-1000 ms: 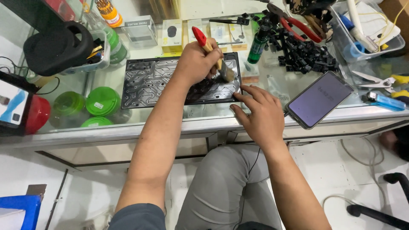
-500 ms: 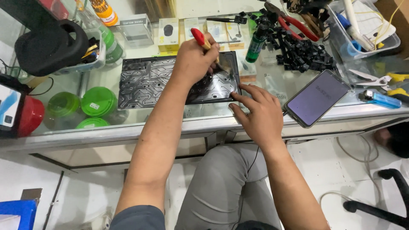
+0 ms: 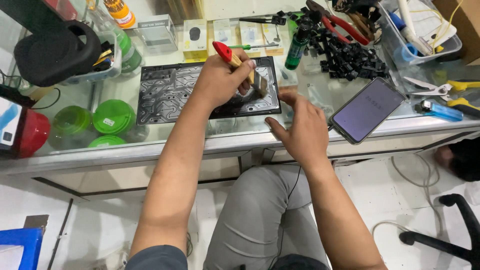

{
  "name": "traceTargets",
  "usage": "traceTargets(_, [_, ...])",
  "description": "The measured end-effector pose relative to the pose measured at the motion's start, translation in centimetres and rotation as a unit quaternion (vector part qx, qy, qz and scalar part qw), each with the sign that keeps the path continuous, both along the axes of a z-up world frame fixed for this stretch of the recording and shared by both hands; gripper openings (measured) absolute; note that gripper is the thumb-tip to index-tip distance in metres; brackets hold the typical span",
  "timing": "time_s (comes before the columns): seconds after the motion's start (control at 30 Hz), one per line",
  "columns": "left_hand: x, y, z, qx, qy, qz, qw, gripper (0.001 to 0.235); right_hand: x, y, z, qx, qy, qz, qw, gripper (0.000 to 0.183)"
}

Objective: The person cleans the back of a disassembled electronic device using a red-handled brush. They systematically sweep across the circuit board and casing to remove dust and debris, then flip the device over to clean the other side.

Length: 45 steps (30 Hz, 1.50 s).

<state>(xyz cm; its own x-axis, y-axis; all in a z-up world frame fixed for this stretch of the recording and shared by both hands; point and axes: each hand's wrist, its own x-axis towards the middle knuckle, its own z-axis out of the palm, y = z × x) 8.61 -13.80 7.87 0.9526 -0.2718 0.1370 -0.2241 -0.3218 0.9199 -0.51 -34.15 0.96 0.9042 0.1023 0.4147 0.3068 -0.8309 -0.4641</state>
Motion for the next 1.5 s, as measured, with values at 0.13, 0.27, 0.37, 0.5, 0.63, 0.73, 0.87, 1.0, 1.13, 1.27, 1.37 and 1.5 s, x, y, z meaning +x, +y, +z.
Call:
traceTargets(0.13, [-0.2,0.1,-0.7,0.027,0.047,0.056,0.997,0.021,0.0,-0.1,0.1,0.04,0.017,0.002,0.999,0.071])
traceTargets(0.27, [-0.2,0.0,-1.8,0.029,-0.082,0.02,0.996,0.014,-0.2,-0.3,0.2,0.03,0.003,0.014,0.999,0.074])
traceTargets(0.37, [-0.3,-0.1,-1.9,0.031,-0.091,0.035,0.995,0.017,-0.2,-0.2,0.0,0.022,-0.007,0.01,1.0,0.07])
traceTargets(0.5, [-1.0,0.1,-2.4,0.01,-0.106,0.035,0.994,0.019,0.0,-0.2,-0.7,0.01,-0.03,0.014,0.999,0.067])
traceTargets(0.63, [-1.8,0.5,-2.3,-0.011,-0.099,0.054,0.993,0.02,-0.1,-0.2,-0.5,0.007,-0.026,0.013,1.0,0.064])
traceTargets(0.73, [-1.7,0.1,-2.0,-0.011,-0.082,0.076,0.994,0.021,0.1,-0.1,-0.4,0.011,-0.03,0.003,0.999,0.054])
traceTargets(0.87, [-2.2,-1.1,-1.6,-0.011,-0.063,0.088,0.994,0.016,-0.1,0.0,-0.8,-0.006,-0.016,-0.001,1.0,0.029])
traceTargets(1.0, [-1.5,-0.7,-1.5,0.03,-0.073,0.106,0.991,0.018,0.0,-0.1,-1.2,0.006,-0.035,-0.005,0.999,0.024])
traceTargets(1.13, [-1.7,-1.5,-1.2,0.019,-0.032,0.067,0.997,0.016,0.6,-0.3,-2.6,-0.002,-0.067,-0.004,0.998,0.023])
traceTargets(1.27, [-1.9,-1.7,-0.4,0.085,-0.032,0.096,0.991,0.017,0.9,-0.3,-3.0,0.001,-0.073,-0.007,0.997,0.025])
traceTargets(1.37, [-1.4,-0.7,-1.1,0.115,-0.028,0.116,0.986,0.018,0.5,-0.3,-3.0,0.0,-0.076,-0.001,0.997,0.024])
traceTargets(1.5, [-3.0,-1.3,0.8,0.111,-0.052,0.08,0.989,0.018,0.9,-0.3,-3.1,-0.011,-0.108,-0.004,0.994,0.023])
